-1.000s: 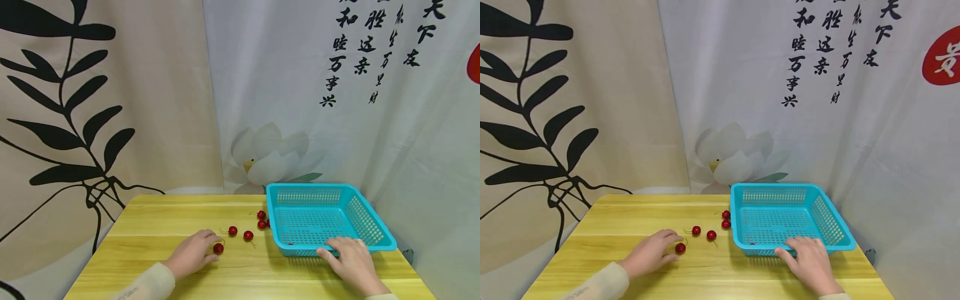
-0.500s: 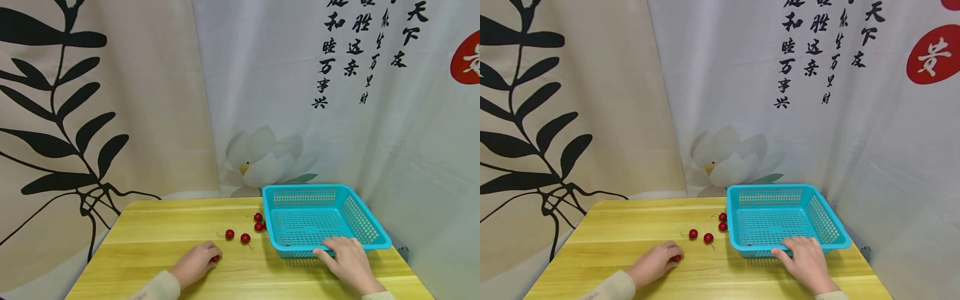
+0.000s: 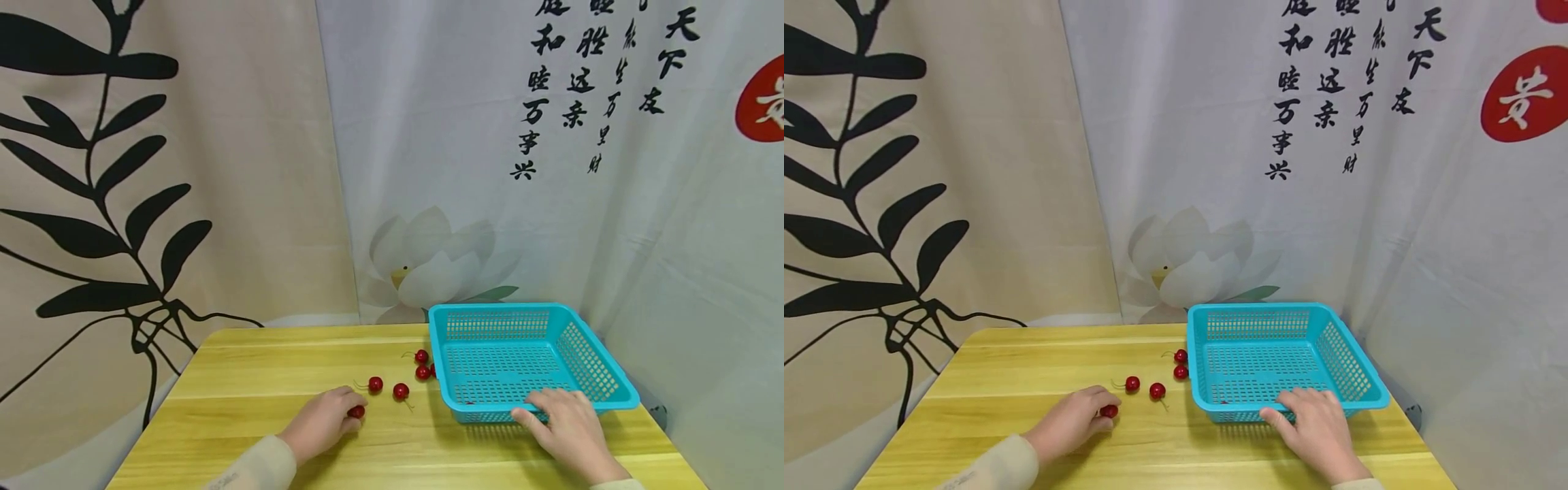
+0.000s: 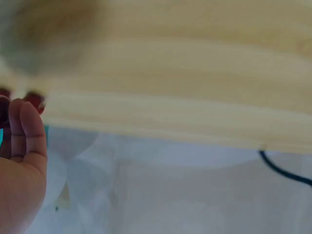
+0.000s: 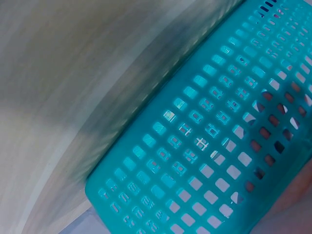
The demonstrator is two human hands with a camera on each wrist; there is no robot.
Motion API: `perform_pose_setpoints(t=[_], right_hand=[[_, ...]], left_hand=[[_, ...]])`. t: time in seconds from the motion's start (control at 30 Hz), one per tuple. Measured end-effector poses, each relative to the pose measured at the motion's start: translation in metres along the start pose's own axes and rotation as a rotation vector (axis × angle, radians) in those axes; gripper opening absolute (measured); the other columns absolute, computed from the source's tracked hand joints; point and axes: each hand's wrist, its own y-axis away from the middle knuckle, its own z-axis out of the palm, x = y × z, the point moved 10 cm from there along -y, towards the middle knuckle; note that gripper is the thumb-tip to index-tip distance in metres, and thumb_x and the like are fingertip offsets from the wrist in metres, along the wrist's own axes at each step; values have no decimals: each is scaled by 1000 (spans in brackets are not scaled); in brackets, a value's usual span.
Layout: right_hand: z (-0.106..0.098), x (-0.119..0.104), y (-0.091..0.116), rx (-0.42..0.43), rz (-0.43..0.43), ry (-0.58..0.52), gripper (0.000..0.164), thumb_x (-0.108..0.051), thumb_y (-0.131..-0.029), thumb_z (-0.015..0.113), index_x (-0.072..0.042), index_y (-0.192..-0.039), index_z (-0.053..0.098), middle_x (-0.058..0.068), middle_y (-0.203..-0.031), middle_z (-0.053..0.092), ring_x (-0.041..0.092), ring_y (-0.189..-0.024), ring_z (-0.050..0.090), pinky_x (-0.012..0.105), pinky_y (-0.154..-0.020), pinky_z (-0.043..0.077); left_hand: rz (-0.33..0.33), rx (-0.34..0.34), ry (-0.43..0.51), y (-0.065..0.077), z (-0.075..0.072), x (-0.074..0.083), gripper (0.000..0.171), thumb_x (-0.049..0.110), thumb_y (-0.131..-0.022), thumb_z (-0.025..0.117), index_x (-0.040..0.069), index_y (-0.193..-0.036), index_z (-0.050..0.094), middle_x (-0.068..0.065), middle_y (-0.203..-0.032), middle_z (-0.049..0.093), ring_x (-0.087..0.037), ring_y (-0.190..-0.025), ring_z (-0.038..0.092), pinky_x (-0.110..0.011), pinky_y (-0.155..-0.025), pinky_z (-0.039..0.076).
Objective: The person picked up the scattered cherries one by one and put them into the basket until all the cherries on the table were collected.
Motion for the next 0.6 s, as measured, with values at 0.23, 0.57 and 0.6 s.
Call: perform_pose_setpoints(t=[0.23,0.57,0.6], right_hand=[[-1,3,1,14,2,1,32,-56,-93,77,-26,-103,80,-4,-104,81,25,-99,75,49,-83,51],[-2,-1,0,64,-28,7,27,-54,-90,80,-28,-97,78,-7,-99,80,21,-93,74,43,-79,49],[-3,-1,0,67,-29,9,27,-55,-89,80,-29,-97,78,-8,-99,80,21,-93,74,43,-79,49]], left_hand=[[54,129,26,-56,-48,51,32,27,-97,80,14,-126,75,1,-119,78,-17,-105,76,-34,-90,64],[98,84,72,-138,-23,131,34,35,-98,79,20,-128,75,7,-118,77,-9,-104,70,-20,-89,58],[92,64,68,-144,-17,135,34,36,-98,78,21,-128,75,8,-120,77,-9,-106,70,-20,-90,58]])
